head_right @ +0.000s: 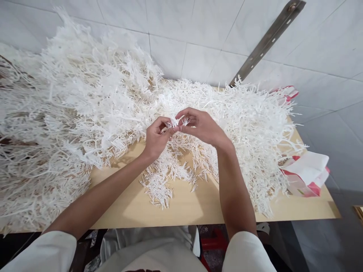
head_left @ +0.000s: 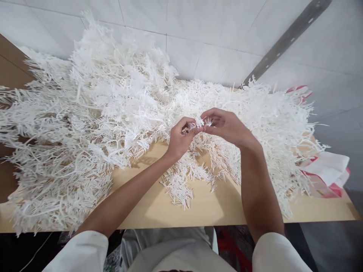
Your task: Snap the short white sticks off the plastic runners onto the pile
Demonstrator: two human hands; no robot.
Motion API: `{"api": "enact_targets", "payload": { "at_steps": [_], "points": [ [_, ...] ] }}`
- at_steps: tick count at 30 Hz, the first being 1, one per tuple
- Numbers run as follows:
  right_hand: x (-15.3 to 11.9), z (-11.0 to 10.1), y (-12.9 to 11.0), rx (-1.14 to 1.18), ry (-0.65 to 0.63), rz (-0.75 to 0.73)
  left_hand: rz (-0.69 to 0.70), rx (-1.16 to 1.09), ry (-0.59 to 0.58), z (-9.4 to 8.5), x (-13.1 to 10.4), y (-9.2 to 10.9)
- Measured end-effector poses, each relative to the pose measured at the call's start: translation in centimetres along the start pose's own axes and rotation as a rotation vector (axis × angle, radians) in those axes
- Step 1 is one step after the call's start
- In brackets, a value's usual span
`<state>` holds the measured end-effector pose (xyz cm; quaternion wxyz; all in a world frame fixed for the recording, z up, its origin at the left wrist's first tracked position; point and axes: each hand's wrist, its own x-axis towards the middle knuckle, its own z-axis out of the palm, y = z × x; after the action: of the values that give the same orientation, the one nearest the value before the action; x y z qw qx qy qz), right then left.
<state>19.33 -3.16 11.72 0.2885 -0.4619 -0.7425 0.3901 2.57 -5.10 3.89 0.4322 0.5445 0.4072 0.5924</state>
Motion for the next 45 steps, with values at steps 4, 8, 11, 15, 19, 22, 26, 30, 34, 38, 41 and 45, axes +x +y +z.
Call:
{"api": "enact_targets", "payload": {
  "at_steps": [4,8,11,15,19,22,26,30,34,38,41,45],
  "points": [
    [-1.8,3.1,3.7,0.086,0.143,0.090,0.060,0.121,-0.063,-0.4,-0.2,-0.7],
    [-3.0,5.7,6.6,0.215,0.290,0.108,0.014,0.230,-0.162,-0.7,0.0,-1.9],
    [-3.2,6.6,7.0,0.138,0.377,0.077,-0.001,0.224,-0.219,-1.0,0.2,-2.3],
    [-3.1,6.9,6.7,0.141,0.380,0.056,0.009,0.183,-0.281,-1.3,0.5,-2.2],
    [-3.2,6.7,7.0,0.125,0.335,0.021,0.016,0.237,-0.293,-1.2,0.5,-2.2],
    [-3.3,6.5,7.2,0.055,0.315,0.000,0.041,0.332,-0.268,-0.9,0.2,-2.4],
    [-3.3,6.5,7.2,-0.118,0.328,-0.040,0.079,0.391,-0.287,-0.6,-0.2,-2.7],
    [-3.1,6.7,7.1,-0.266,0.347,-0.045,0.090,0.417,-0.275,-0.4,-0.3,-2.8],
    [-2.9,6.8,7.3,-0.324,0.370,-0.049,0.071,0.442,-0.260,-0.3,-0.4,-2.9],
    [-3.0,6.6,7.0,-0.307,0.378,-0.046,0.042,0.441,-0.264,-0.1,-0.5,-2.9],
    [-3.1,6.5,6.6,-0.266,0.408,-0.035,0.026,0.425,-0.274,0.1,-0.7,-2.9],
    [-3.4,7.0,6.4,-0.210,0.440,-0.077,0.009,0.440,-0.237,0.2,-0.6,-2.9]
  ]
}}
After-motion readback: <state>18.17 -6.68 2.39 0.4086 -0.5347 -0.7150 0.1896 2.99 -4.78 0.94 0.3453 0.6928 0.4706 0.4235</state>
